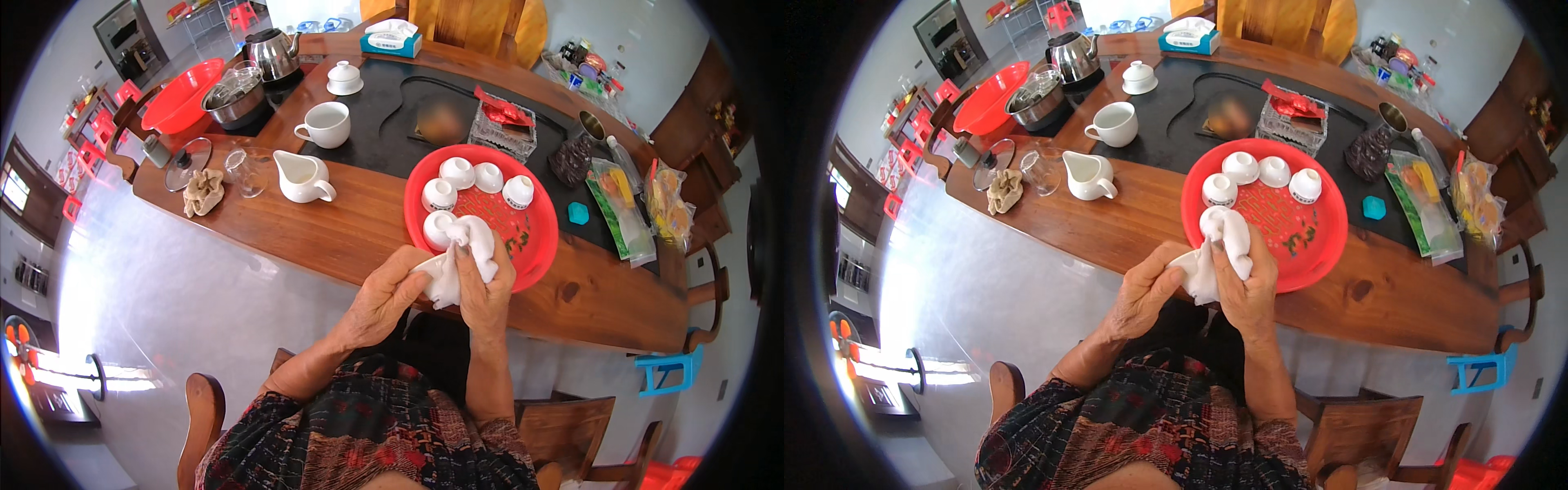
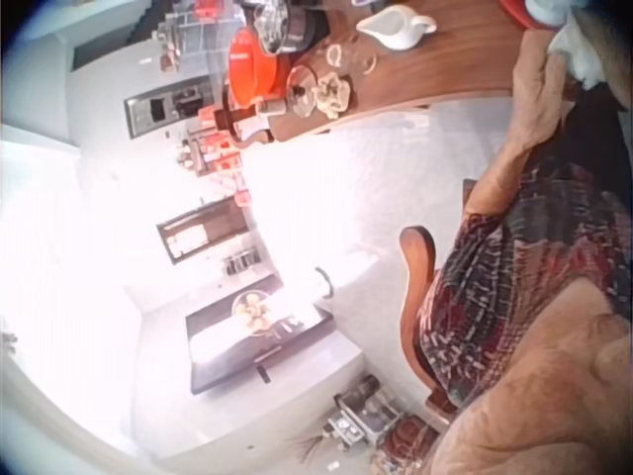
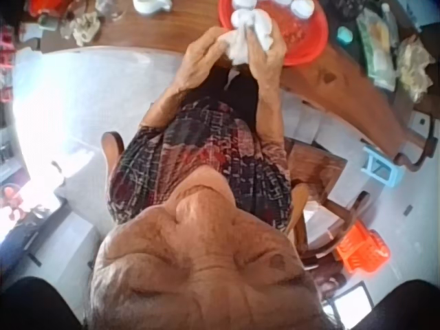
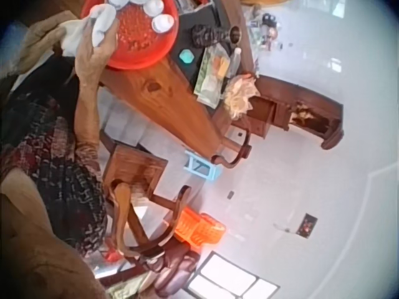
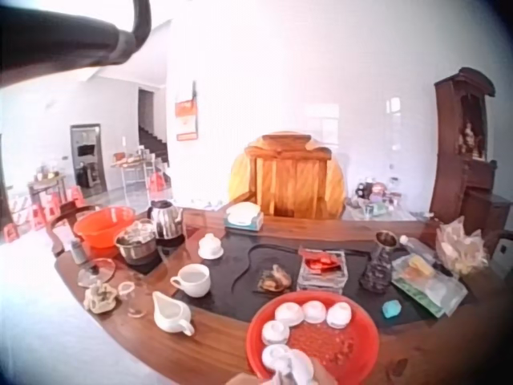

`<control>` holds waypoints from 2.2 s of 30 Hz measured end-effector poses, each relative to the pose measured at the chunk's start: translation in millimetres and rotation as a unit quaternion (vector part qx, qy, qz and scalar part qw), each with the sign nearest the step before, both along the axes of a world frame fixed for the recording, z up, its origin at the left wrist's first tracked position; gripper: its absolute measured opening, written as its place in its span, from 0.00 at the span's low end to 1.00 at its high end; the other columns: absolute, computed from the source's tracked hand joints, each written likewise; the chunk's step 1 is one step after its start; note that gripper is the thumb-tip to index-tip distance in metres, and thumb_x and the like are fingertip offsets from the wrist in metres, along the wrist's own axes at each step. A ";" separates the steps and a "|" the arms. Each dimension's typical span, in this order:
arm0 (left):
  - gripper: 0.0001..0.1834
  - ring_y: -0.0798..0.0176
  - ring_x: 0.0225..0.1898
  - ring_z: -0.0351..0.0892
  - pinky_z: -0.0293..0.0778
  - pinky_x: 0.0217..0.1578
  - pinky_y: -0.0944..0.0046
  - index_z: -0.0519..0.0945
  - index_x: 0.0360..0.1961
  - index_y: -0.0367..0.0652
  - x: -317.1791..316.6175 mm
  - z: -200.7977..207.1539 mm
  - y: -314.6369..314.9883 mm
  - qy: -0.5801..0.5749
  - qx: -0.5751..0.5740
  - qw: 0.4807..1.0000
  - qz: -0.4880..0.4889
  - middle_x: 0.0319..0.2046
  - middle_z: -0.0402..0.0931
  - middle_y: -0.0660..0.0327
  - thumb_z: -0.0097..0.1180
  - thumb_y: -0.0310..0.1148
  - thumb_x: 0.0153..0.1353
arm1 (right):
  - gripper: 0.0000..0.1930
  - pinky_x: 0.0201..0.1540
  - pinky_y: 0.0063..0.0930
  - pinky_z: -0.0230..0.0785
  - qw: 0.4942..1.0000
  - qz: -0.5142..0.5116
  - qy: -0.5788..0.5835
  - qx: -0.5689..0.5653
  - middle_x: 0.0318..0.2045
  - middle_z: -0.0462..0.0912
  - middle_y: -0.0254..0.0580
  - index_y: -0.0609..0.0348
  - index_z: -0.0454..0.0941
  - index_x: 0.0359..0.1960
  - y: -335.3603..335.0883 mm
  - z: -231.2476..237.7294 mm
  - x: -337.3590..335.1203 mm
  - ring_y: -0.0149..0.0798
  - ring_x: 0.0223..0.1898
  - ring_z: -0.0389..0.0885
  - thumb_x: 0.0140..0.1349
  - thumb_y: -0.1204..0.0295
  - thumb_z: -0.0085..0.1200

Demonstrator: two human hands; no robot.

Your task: The person wipes several small white ceramic tea cups and a matching lid with a white cloth. They handle the items one by one, wiping the exterior and interior surfaces, and place the cleaned pieces onto a red tray on the wooden table.

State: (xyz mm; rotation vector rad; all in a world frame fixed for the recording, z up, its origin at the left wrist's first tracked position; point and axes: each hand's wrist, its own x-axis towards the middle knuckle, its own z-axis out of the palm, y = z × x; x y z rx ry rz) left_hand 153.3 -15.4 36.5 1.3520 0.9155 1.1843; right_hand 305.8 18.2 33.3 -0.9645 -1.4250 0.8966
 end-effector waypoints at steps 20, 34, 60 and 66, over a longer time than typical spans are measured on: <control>0.19 0.62 0.52 0.70 0.68 0.53 0.58 0.65 0.55 0.40 17.4 -32.1 8.1 -0.409 -0.127 0.903 -0.024 0.50 0.70 0.57 0.39 0.39 0.68 | 0.21 0.55 0.38 0.58 0.994 -0.060 0.019 0.088 0.51 0.69 0.53 0.68 0.68 0.53 -13.8 -13.5 -21.0 0.47 0.52 0.68 0.58 0.73 0.52; 0.19 0.63 0.53 0.69 0.66 0.56 0.60 0.64 0.55 0.43 16.4 -33.4 5.4 -0.438 -0.163 0.883 -0.034 0.51 0.69 0.59 0.37 0.41 0.69 | 0.22 0.58 0.37 0.59 0.985 -0.092 0.021 0.143 0.51 0.72 0.54 0.69 0.71 0.51 -13.4 -18.2 -15.7 0.48 0.54 0.70 0.52 0.83 0.44; 0.16 0.66 0.47 0.73 0.71 0.48 0.64 0.69 0.49 0.43 4.2 -22.4 7.3 -0.456 -0.156 0.876 0.018 0.46 0.72 0.62 0.41 0.41 0.68 | 0.13 0.48 0.35 0.64 0.893 -0.160 -0.242 0.344 0.49 0.70 0.47 0.58 0.79 0.34 -19.7 -29.0 -32.1 0.48 0.48 0.67 0.44 0.81 0.59; 0.22 0.64 0.54 0.68 0.66 0.55 0.60 0.64 0.57 0.46 5.8 -24.7 5.4 -0.439 -0.209 0.874 -0.005 0.53 0.69 0.63 0.41 0.46 0.67 | 0.17 0.53 0.36 0.61 0.977 -0.128 -0.095 0.143 0.49 0.68 0.53 0.64 0.75 0.45 -11.2 -17.4 -12.4 0.48 0.51 0.69 0.52 0.83 0.50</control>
